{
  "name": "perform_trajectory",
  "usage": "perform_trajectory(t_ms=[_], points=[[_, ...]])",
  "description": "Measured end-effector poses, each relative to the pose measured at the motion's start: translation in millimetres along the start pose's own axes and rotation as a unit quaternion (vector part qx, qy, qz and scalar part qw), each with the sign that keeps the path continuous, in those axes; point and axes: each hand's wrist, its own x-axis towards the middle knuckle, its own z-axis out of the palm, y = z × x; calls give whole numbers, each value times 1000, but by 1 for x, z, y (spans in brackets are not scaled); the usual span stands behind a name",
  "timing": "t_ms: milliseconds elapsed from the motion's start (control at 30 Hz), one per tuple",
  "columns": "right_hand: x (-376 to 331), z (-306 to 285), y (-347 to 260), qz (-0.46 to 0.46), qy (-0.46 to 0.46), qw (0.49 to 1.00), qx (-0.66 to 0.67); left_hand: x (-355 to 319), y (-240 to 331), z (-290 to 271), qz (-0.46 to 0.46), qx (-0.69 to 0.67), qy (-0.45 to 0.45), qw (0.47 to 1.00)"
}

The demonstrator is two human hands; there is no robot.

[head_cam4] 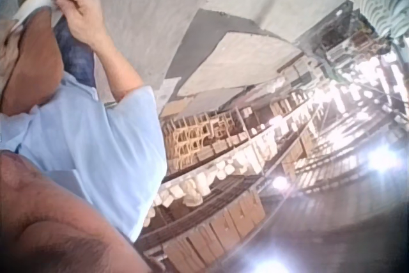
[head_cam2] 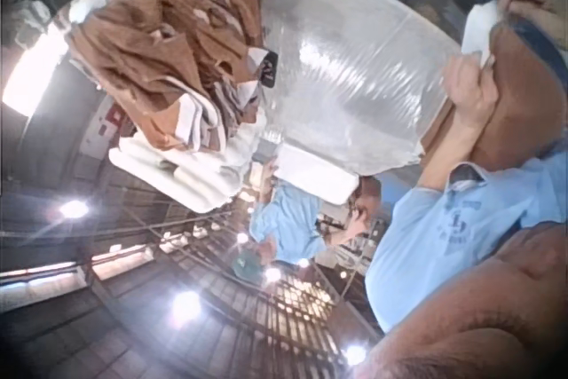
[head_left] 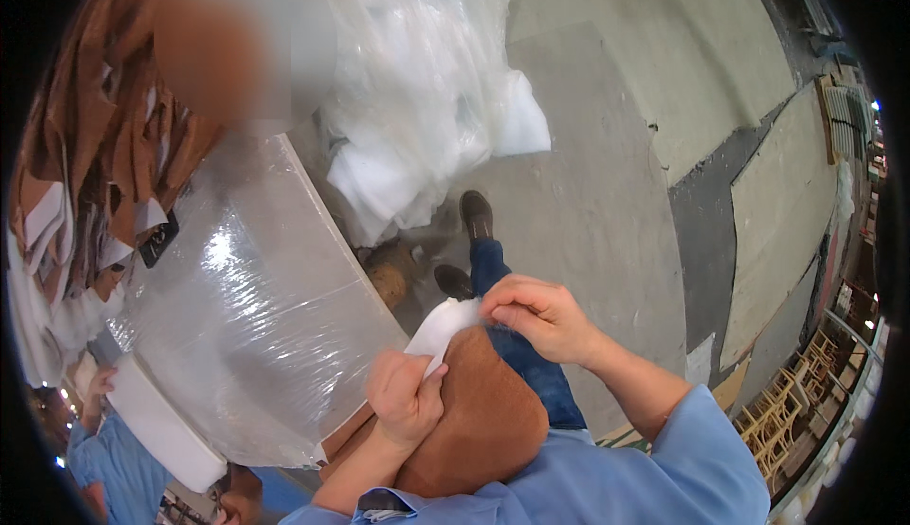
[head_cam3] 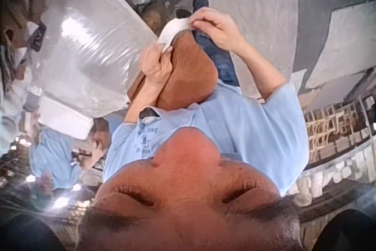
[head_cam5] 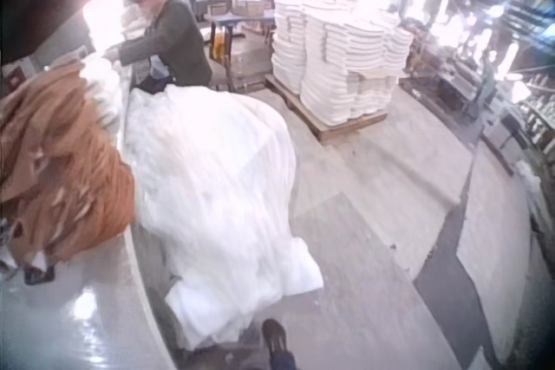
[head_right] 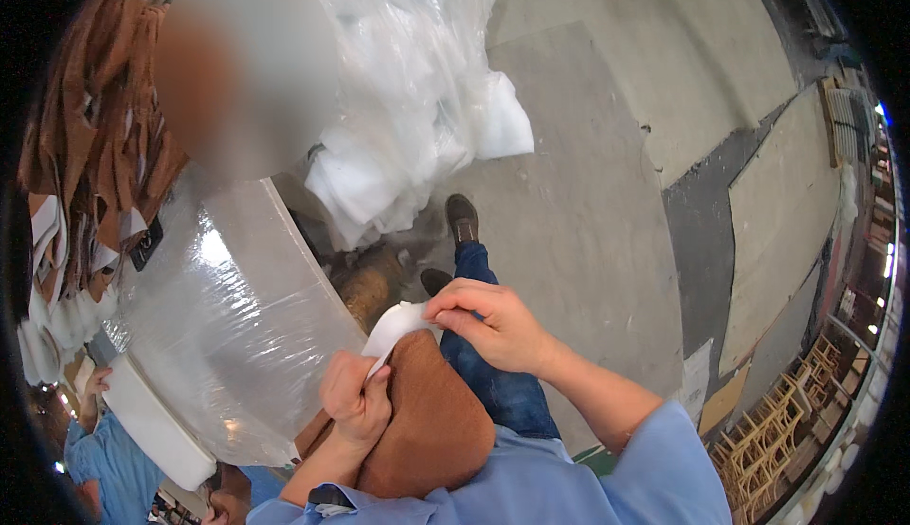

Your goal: The person repeatedly inserts white foam inserts into brown fabric covers, aligns edges, and stacks the finished cushions on a nearby pile. The person also handles white foam pieces and brown covers from stacks on the table.

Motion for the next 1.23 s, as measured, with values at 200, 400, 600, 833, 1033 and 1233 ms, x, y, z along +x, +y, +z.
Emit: perform_trajectory(t_ms=[200,400,600,833,1033,1233], points=[[13,-2,-19,-80,-101,988,-85,1,-6,-4,53,-64,-37,996],[-18,14,-25,-126,-13,969,-213,8,-4,-7,76,-83,-74,991],[-32,21,-23,-111,32,976,-186,11,-1,-10,80,-65,-89,991],[-2,-4,-18,-63,-90,981,-160,18,21,-7,-70,-48,-111,990],[19,-7,-10,-30,-165,976,-139,11,14,-10,56,-12,-97,994],[31,-17,-7,92,-217,969,-72,7,5,-7,83,-63,-98,990]])
